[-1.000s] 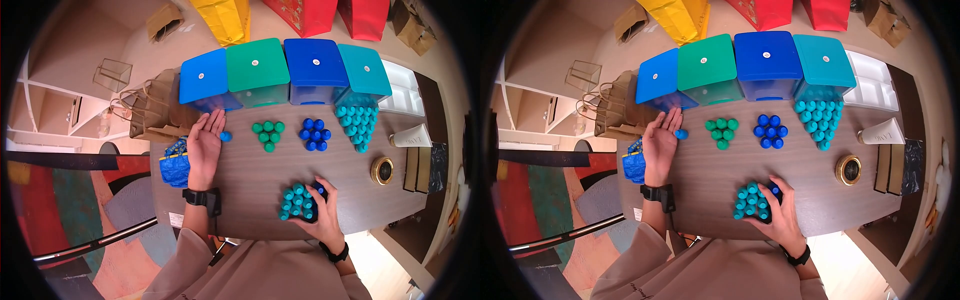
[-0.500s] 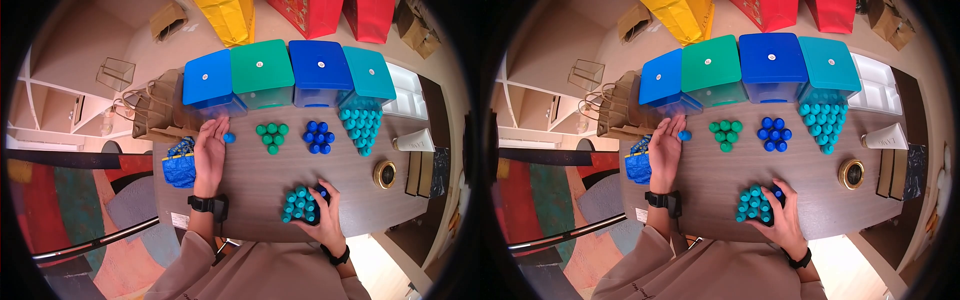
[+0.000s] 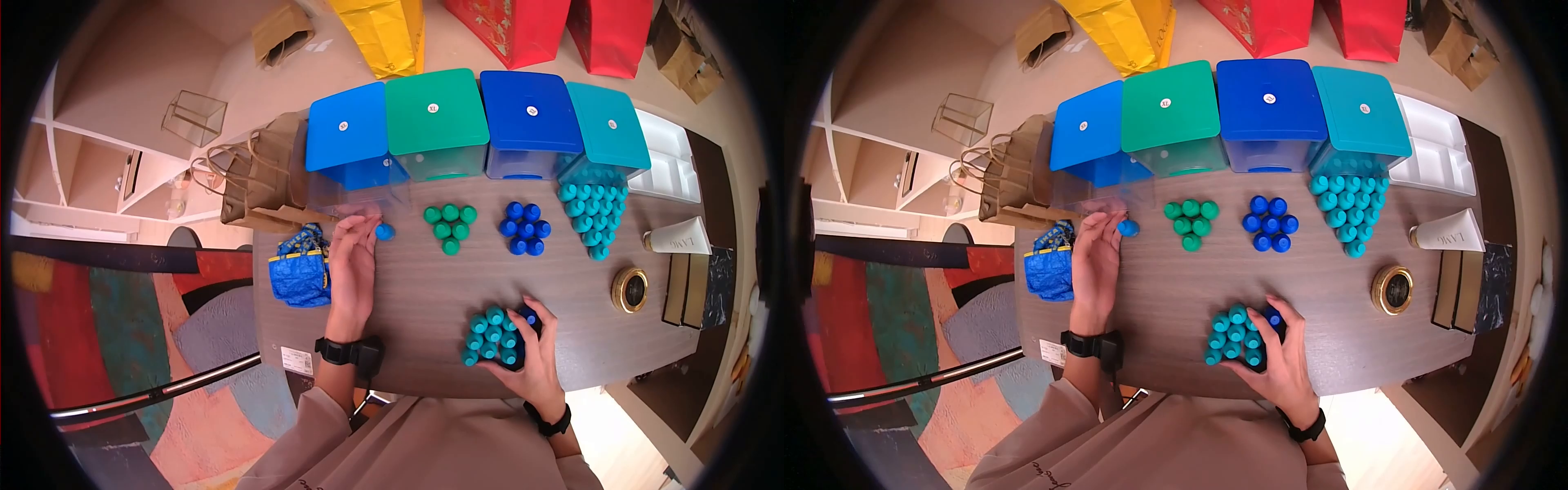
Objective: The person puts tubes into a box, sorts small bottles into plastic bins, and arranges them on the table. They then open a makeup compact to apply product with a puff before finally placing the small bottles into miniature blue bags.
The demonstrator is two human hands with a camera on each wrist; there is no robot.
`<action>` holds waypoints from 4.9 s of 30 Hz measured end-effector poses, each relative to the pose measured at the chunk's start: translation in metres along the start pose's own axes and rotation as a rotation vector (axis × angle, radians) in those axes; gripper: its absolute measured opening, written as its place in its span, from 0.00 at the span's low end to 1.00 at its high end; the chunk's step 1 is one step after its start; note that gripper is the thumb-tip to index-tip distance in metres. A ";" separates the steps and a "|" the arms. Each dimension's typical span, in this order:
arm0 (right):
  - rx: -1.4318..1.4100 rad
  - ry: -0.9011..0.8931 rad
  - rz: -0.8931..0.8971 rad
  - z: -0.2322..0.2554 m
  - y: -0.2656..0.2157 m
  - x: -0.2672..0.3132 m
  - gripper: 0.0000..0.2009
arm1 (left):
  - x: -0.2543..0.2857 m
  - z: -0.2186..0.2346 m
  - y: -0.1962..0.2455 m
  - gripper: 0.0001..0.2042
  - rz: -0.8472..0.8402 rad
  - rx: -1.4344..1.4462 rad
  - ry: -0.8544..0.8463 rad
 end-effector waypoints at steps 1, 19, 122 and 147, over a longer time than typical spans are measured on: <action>-0.001 -0.002 0.001 0.000 0.000 0.000 0.51 | 0.004 -0.001 -0.001 0.10 -0.001 0.001 0.002; 0.019 0.003 -0.001 -0.001 0.000 0.001 0.52 | 0.062 -0.025 0.003 0.19 -0.237 -0.723 0.167; -0.091 -0.101 -0.049 0.000 0.012 0.011 0.48 | 0.002 -0.089 0.079 0.25 -0.281 -1.374 -0.144; 0.314 -0.076 0.146 0.065 -0.032 -0.128 0.32 | 0.018 -0.140 -0.024 0.22 -0.623 -1.265 -0.522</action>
Point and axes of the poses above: each hand's wrist, its own x-axis away from the middle knuckle, its own z-axis out of the back of the hand, y = z × x, the point moved 8 cm from there along -x, towards the middle knuckle, and after that the axes turned 6 degrees about z, right-handed, at the moved point
